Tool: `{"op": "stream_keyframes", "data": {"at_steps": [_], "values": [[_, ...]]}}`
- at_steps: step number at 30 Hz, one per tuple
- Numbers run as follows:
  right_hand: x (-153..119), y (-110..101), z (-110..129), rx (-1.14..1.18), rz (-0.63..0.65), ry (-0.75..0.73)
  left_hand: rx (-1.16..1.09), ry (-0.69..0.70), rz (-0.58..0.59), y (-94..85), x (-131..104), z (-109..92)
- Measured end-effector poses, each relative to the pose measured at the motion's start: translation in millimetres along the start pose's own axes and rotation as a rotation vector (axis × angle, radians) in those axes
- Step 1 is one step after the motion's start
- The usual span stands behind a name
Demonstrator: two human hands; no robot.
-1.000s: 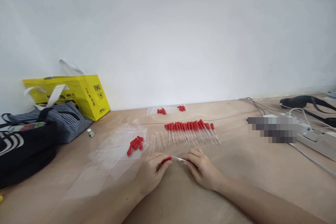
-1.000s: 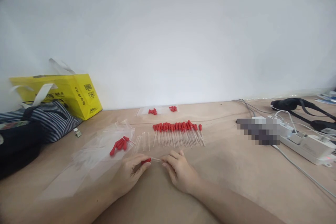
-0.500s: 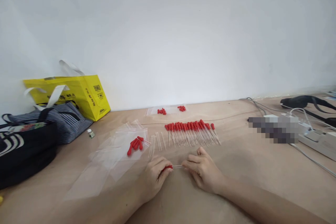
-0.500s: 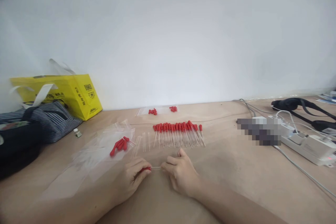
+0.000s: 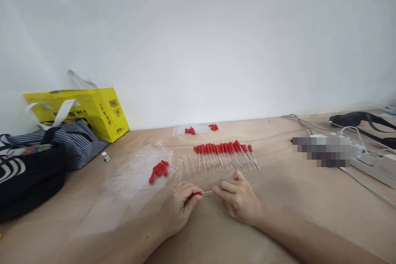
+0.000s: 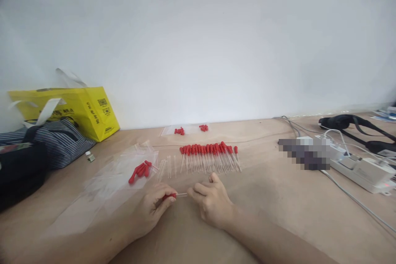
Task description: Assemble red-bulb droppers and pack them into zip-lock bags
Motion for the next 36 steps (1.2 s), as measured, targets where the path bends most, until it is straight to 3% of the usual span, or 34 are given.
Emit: {"op": "stream_keyframes", "data": {"at_steps": [8, 18, 22, 26, 29, 33, 36], "values": [[3, 1, 2, 0.082, 0.114, 0.031, 0.055, 0.147, 0.007, 3.1, 0, -5], [8, 10, 10, 0.205, 0.048, 0.053, 0.07, 0.146, 0.021, 2.7, 1, -7], [12, 2, 7, 0.208, 0.088, 0.083, 0.027, 0.1, -0.003, 1.2, 4, -3], [13, -4, 4, 0.147, 0.159, 0.097, 0.043, 0.072, 0.044, -1.9, 6, 2], [13, -1, 1, 0.166, 0.176, 0.157, 0.158, 0.0, -0.025, -9.4, 5, 12], [28, 10, -12, 0.266, 0.091, 0.435, 0.412, -0.221, -0.226, -26.1, 2, 37], [52, 22, -20, 0.267, 0.034, 0.617, 0.552, -0.369, -0.23, -38.3, -3, 54]]}}
Point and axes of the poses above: each hand's wrist, its own x-axis towards the middle knuckle, its own y-axis out of the palm, z = x × y, the point moved 2 cm from there along x, towards the middle knuckle, and after that the axes turned 3 degrees about z, right-handed, at the moved point
